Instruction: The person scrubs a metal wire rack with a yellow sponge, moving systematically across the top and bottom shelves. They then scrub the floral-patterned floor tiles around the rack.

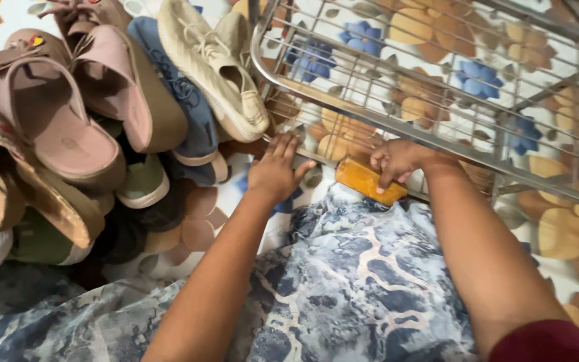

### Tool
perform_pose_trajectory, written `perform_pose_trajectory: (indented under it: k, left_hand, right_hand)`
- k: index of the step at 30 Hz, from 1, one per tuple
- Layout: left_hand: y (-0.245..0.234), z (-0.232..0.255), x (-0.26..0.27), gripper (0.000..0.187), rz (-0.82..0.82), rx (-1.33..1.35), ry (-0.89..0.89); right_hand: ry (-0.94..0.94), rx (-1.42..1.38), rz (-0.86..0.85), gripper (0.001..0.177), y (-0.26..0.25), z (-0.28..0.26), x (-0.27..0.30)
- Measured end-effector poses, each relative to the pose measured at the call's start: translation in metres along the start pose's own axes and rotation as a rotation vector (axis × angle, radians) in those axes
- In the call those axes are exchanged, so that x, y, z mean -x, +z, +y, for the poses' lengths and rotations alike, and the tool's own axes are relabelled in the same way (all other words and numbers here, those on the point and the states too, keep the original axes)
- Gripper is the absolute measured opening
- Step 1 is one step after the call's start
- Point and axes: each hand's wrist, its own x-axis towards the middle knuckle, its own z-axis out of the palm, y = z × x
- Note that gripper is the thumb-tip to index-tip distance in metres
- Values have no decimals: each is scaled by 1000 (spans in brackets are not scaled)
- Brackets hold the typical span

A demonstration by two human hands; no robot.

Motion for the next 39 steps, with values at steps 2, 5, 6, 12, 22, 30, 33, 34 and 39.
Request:
perform_pose_trajectory:
  k: [2,5,6,12,22,30,33,34,39]
  left_hand:
    - [-2,8,1,86,-36,-33,-39]
    - [-6,17,-5,86,-177,-95,-128]
    - [-3,18,-12,87,-224,-124,-137]
    - [47,-8,-51,66,-155,-205,-77]
    - [-11,36,-23,98,-335,-261,-252]
    - [-10,45,-28,105,-394,-363,-301]
    - [-4,44,-28,107,-385,-375,-302]
    - [-4,44,-30,108,-375,-375,-305]
    - [0,37,-35,107,-330,-330,-292]
  right_hand:
    - [35,-105,-2,48,1,13,1]
    - [-51,-166,12,49,0,14,0]
    - [-104,-192,32,50,2,11,-1]
    - [-336,-264,154,56,9,-19,-22]
    - [98,-399,29,61,-5,56,-14]
    - [7,-160,93,80,-9,29,3]
    - [-118,145,195,100,0,9,13]
    - [-189,259,228,109,0,3,16]
    - [-154,510,125,102,34,-36,57]
